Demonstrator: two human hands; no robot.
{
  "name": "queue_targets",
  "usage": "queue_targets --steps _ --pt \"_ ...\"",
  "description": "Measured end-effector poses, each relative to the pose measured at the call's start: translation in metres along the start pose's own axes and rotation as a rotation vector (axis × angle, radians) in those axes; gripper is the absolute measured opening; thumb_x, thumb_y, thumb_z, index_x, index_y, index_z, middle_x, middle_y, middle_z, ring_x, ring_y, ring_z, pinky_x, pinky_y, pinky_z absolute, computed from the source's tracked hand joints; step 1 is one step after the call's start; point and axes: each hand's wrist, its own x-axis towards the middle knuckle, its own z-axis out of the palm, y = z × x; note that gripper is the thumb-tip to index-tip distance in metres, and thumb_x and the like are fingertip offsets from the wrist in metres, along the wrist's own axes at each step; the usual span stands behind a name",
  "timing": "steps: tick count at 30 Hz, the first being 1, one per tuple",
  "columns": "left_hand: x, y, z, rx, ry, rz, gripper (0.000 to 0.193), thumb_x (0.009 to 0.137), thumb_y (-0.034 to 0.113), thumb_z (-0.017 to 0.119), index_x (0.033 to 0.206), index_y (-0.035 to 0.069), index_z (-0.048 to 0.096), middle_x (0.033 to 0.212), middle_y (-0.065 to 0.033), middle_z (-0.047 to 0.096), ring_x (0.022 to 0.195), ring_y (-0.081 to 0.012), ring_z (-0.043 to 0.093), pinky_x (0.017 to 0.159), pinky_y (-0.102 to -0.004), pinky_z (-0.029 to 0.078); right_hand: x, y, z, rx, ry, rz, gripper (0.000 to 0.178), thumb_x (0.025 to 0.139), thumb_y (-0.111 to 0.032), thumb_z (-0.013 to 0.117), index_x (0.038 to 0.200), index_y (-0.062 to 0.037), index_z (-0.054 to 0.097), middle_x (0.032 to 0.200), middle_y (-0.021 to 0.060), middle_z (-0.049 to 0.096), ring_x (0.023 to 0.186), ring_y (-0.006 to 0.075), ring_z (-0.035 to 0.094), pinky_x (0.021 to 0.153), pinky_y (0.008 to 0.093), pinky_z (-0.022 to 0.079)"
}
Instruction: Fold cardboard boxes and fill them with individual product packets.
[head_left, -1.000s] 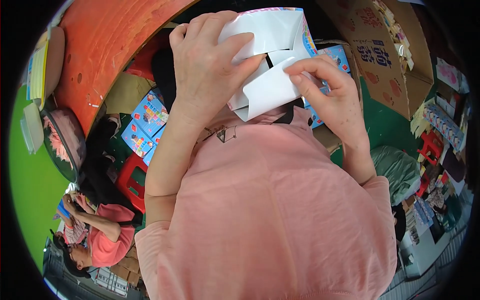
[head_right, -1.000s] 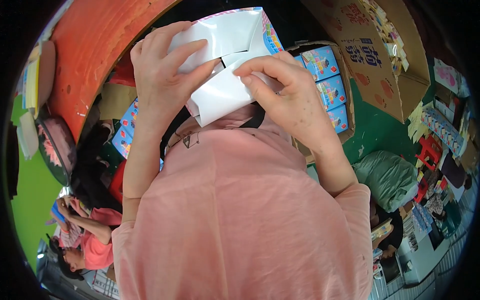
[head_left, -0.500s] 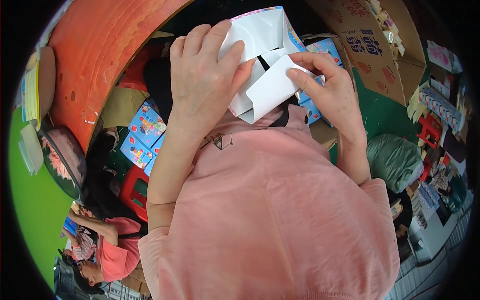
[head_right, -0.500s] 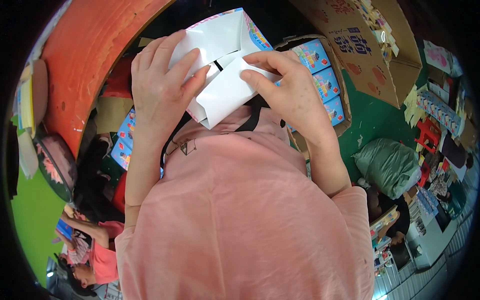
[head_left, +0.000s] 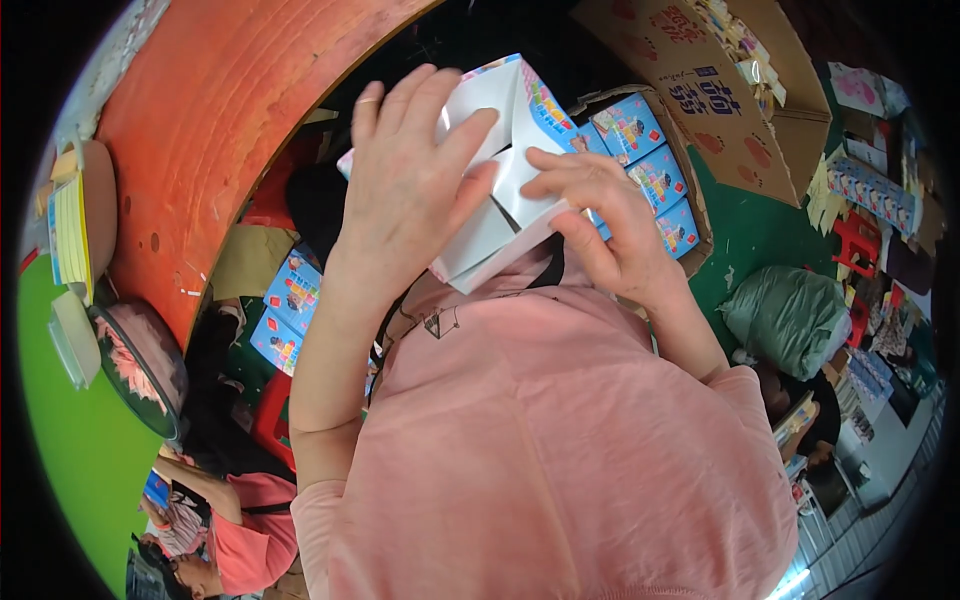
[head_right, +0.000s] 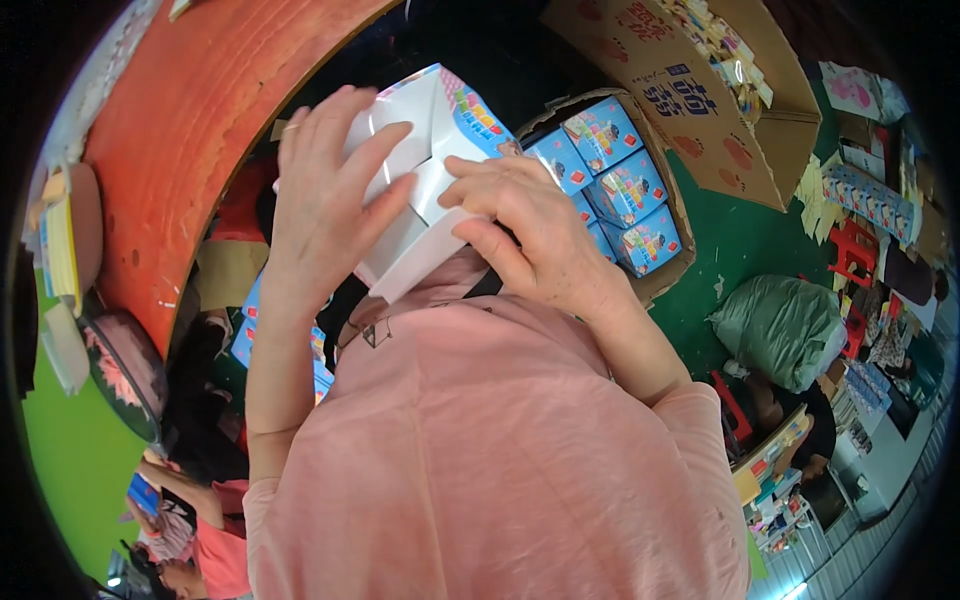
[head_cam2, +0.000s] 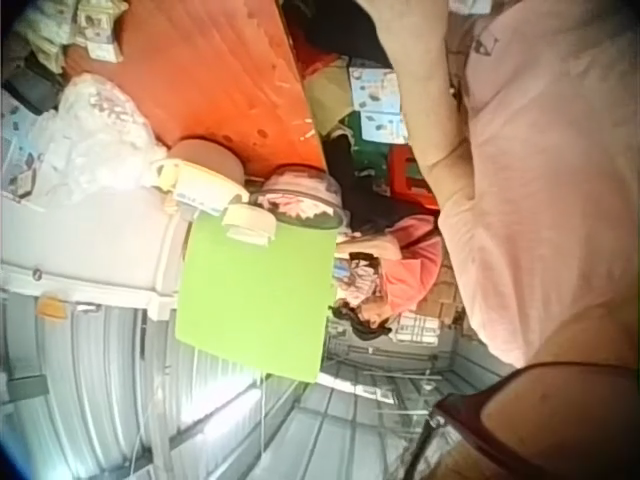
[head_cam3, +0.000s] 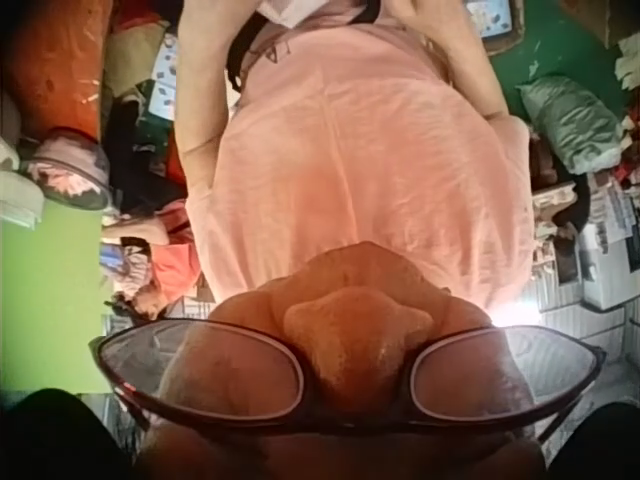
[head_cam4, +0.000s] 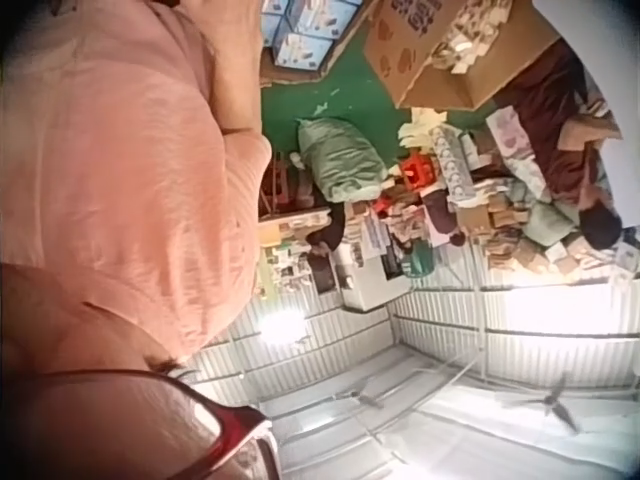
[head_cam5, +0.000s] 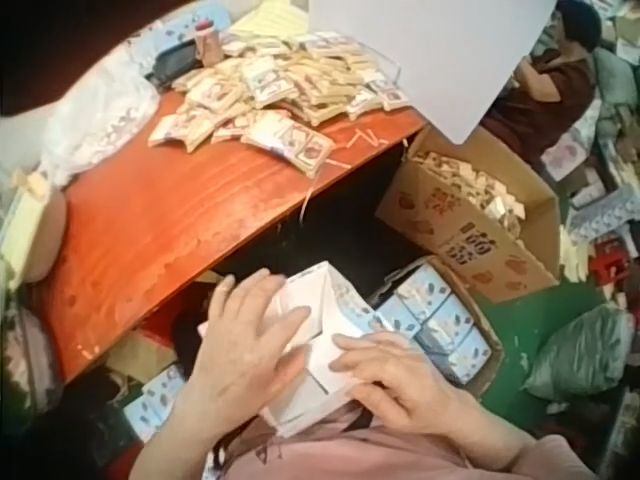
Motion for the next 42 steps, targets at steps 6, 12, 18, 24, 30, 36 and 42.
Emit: queue_targets --steps 6,12,18,24,30,36,42 --pt "0.028 -0.007 0.001 -0.075 -0.126 0.148 0.033 0.082 0.009 0.074 0.114 0.008 0.069 0.142 -0.0113 0.058 0.129 -0.0342 0.055 0.106 -0.0492 0.043 -0.008 0.01 -0.006 0.22 0.054 -0.074 0.012 0.104 -0.013 0.052 0.112 -0.0062 0.059 0.12 0.0141 0.07 0.129 0.0313 0.06 0.107 0.0449 0.042" --pt "0.032 -0.005 0.011 -0.145 -0.036 0.163 0.025 0.082 0.009 0.074 0.107 0.007 0.07 0.137 -0.0109 0.062 0.128 -0.0343 0.056 0.102 -0.0447 0.044 0.008 0.038 -0.013 0.503 0.464 0.741 0.037 0.104 -0.027 0.06 0.131 -0.0012 0.057 0.118 0.0101 0.067 0.108 0.0155 0.062 0.097 0.0307 0.048" --pt "0.028 0.002 0.018 -0.12 0.013 0.164 0.025 0.081 0.011 0.076 0.105 0.011 0.068 0.133 -0.0106 0.063 0.129 -0.034 0.055 0.101 -0.0486 0.043 0.022 0.079 -0.02 1.18 0.157 0.85 0.044 0.095 -0.019 0.074 0.132 0.0006 0.059 0.111 0.0067 0.071 0.082 0.0067 0.07 0.064 0.0153 0.056" --pt "0.023 0.0 0.021 -0.006 -0.015 0.175 0.038 0.08 0.008 0.076 0.115 0.018 0.07 0.139 -0.0087 0.061 0.129 -0.0344 0.056 0.1 -0.0482 0.044 0.018 0.095 -0.01 1.39 0.155 0.9 0.036 0.095 -0.01 0.072 0.128 0.0003 0.06 0.116 0.0116 0.071 0.097 0.0159 0.074 0.08 0.026 0.064" --pt "0.019 -0.008 0.03 0.015 0.026 0.2 0.051 0.075 0.008 0.078 0.122 0.026 0.071 0.139 -0.0076 0.061 0.128 -0.0348 0.056 0.098 -0.0488 0.045 0.017 0.104 -0.005 1.694 0.132 0.735 0.037 0.099 -0.006 0.065 0.133 0.0033 0.055 0.12 0.0148 0.069 0.106 0.0215 0.073 0.088 0.0313 0.063" --pt "0.019 -0.006 0.034 0.066 0.041 0.218 0.056 0.07 0.009 0.08 0.122 0.027 0.072 0.138 -0.0071 0.06 0.126 -0.0356 0.056 0.096 -0.0494 0.045 0.018 0.1 -0.002 1.783 0.144 0.739 0.045 0.101 -0.007 0.062 0.142 0.0053 0.048 0.131 0.0183 0.064 0.116 0.0228 0.07 0.093 0.0322 0.062" --pt "0.023 -0.006 0.033 0.024 0.038 0.223 0.049 0.076 0.009 0.077 0.122 0.025 0.071 0.137 -0.0069 0.062 0.127 -0.0345 0.057 0.097 -0.047 0.046 0.018 0.092 -0.007 1.613 0.115 0.744 0.043 0.103 -0.007 0.058 0.142 0.0041 0.047 0.13 0.0162 0.063 0.114 0.0192 0.068 0.093 0.0295 0.06"
